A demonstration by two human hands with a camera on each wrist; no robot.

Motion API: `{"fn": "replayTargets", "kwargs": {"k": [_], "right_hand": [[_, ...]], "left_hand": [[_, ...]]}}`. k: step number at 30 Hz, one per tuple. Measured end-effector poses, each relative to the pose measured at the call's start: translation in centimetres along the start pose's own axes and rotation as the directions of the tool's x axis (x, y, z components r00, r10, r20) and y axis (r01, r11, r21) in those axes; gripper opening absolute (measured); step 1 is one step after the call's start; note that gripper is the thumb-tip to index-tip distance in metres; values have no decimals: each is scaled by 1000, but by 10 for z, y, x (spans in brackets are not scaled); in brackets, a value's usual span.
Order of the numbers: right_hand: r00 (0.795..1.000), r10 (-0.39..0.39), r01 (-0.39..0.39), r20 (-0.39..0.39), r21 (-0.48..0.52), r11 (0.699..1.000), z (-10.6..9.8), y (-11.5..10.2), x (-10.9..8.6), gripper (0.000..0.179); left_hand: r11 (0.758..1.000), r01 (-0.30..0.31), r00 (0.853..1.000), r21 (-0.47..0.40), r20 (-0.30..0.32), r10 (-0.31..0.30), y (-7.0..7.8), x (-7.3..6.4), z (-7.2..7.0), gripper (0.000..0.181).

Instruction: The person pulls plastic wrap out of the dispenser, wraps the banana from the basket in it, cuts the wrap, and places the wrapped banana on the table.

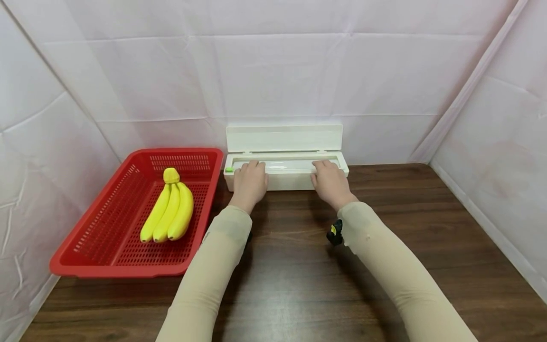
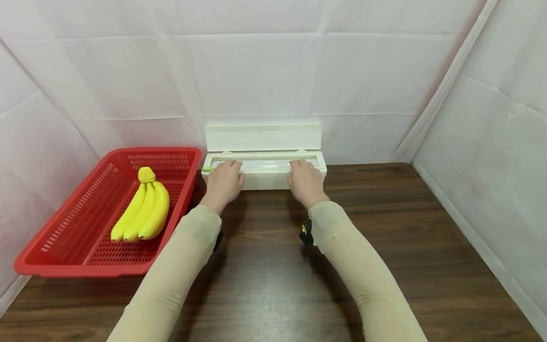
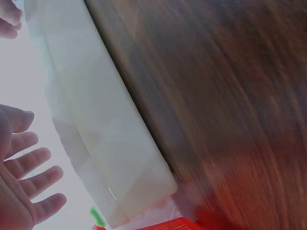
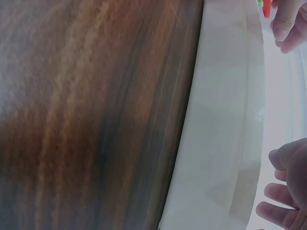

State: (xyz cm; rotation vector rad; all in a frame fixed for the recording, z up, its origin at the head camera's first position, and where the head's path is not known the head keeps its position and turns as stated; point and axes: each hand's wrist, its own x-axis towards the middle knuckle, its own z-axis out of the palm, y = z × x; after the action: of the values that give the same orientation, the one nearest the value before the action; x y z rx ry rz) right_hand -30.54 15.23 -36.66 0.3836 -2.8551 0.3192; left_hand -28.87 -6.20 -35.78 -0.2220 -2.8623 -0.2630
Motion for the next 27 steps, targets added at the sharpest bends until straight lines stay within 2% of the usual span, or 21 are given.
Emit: {"fn": "replayTargets", "kwargs": {"k": [9,27], "right_hand": [[1000,4,-3,29,-19,1000,-8,2,4,40],[997,37,-35,67,-31,999,-4,10,16,36]], "left_hand": [[1000,-23,1000,15,-5,24,-4,6,0,26],[1000,-18,997,8,77,17,-8,17,0,22]]}}
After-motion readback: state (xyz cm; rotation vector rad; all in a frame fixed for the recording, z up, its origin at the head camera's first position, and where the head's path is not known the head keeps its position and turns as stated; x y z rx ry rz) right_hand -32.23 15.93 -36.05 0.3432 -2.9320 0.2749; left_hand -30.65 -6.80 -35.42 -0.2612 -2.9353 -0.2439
